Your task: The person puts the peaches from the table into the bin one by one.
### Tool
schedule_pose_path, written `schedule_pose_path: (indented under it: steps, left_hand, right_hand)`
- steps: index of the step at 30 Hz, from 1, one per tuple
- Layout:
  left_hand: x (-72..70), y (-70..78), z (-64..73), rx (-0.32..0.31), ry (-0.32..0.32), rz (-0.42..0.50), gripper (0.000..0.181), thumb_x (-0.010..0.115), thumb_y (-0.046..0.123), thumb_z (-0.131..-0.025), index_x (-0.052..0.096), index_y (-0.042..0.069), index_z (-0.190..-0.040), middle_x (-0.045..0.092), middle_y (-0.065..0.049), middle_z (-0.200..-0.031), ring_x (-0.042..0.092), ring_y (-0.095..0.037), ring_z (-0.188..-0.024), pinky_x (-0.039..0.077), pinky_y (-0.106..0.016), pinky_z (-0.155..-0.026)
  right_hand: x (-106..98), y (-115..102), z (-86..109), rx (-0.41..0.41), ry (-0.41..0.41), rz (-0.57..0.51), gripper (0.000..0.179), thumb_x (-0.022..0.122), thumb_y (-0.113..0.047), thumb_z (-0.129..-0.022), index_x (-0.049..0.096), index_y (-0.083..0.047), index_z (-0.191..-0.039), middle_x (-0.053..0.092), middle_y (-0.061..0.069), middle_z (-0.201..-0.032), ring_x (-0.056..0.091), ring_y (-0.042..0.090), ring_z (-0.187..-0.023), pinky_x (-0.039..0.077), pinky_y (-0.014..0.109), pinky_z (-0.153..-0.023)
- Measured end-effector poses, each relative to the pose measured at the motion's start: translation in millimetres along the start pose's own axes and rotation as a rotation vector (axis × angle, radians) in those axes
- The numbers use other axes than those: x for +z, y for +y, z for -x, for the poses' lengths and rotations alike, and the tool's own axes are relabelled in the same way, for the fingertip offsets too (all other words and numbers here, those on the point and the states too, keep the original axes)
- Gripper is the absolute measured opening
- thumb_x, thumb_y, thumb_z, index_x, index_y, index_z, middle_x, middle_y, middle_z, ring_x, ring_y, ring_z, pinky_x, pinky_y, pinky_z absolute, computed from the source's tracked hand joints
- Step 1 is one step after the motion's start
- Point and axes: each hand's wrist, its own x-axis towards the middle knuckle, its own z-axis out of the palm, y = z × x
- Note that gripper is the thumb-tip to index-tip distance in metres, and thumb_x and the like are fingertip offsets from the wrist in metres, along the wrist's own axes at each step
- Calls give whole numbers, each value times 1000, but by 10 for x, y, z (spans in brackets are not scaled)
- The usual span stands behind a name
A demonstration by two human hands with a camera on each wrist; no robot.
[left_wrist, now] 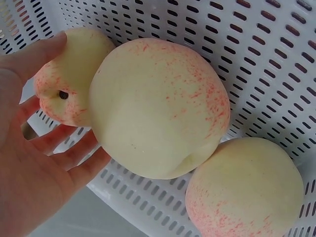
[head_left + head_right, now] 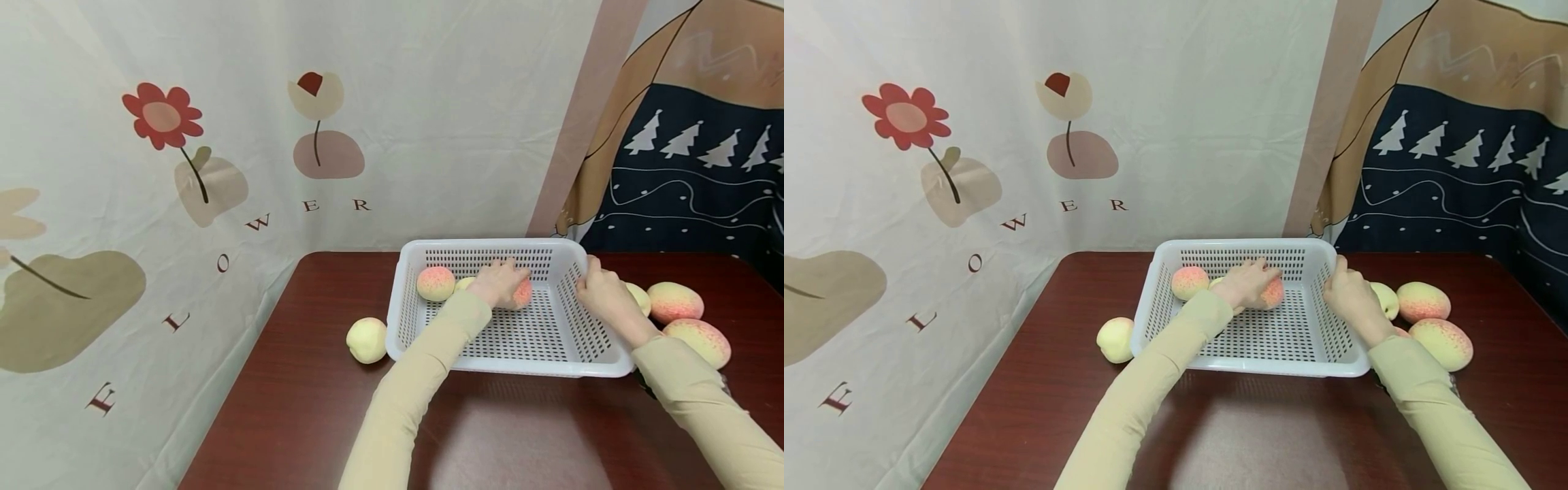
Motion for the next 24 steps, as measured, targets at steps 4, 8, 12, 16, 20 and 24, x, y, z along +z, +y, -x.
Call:
schedule_pose_path:
  steps: [4, 8, 12, 16, 20, 24]
  left_hand:
    - [-39, 3, 25, 8, -10, 25, 70, 66, 44, -85, 33, 34, -146, 34, -2, -151, 40, -22, -135, 40, -37, -106]
    - [-72, 19, 42, 18, -19, 26, 70, 65, 46, -85, 32, 33, -146, 35, -1, -150, 42, -20, -133, 42, -37, -103]
    - [-94, 34, 51, 24, -22, 10, 71, 64, 47, -86, 30, 34, -147, 37, 1, -147, 44, -19, -129, 45, -36, -99]
    - [-128, 17, 73, 22, -15, 35, 68, 63, 44, -88, 31, 35, -146, 36, 2, -149, 41, -20, -133, 42, -35, -104]
    - [-177, -56, 136, 34, 4, 93, 64, 61, 40, -90, 32, 32, -146, 35, 1, -151, 39, -20, -137, 39, -36, -108]
    - [-244, -150, 244, 51, 23, 146, 63, 59, 39, -92, 32, 27, -148, 35, -1, -152, 35, -20, -140, 32, -35, -113]
  right_hand:
    - [-5, -3, -2, 4, -15, -8, 61, 30, -10, -95, 3, 20, -140, 46, 47, -107, 64, 26, -57, 53, 34, -47]
    - [6, -1, -2, 0, 1, -3, 60, 30, -10, -94, 6, 20, -140, 47, 47, -105, 64, 26, -56, 52, 34, -46]
    - [21, 7, 0, -14, 30, 8, 58, 31, -10, -93, 10, 21, -138, 48, 47, -103, 63, 27, -55, 51, 35, -46]
    - [25, 8, 1, -21, 41, 12, 58, 31, -9, -93, 11, 22, -138, 48, 47, -102, 62, 28, -55, 51, 36, -46]
    - [15, 5, 0, -17, 33, 9, 59, 32, -10, -93, 10, 21, -138, 47, 47, -103, 63, 29, -56, 52, 37, -47]
    - [-3, -2, 5, -4, 10, 2, 60, 32, -10, -94, 7, 21, -139, 46, 47, -106, 64, 29, -58, 53, 37, -48]
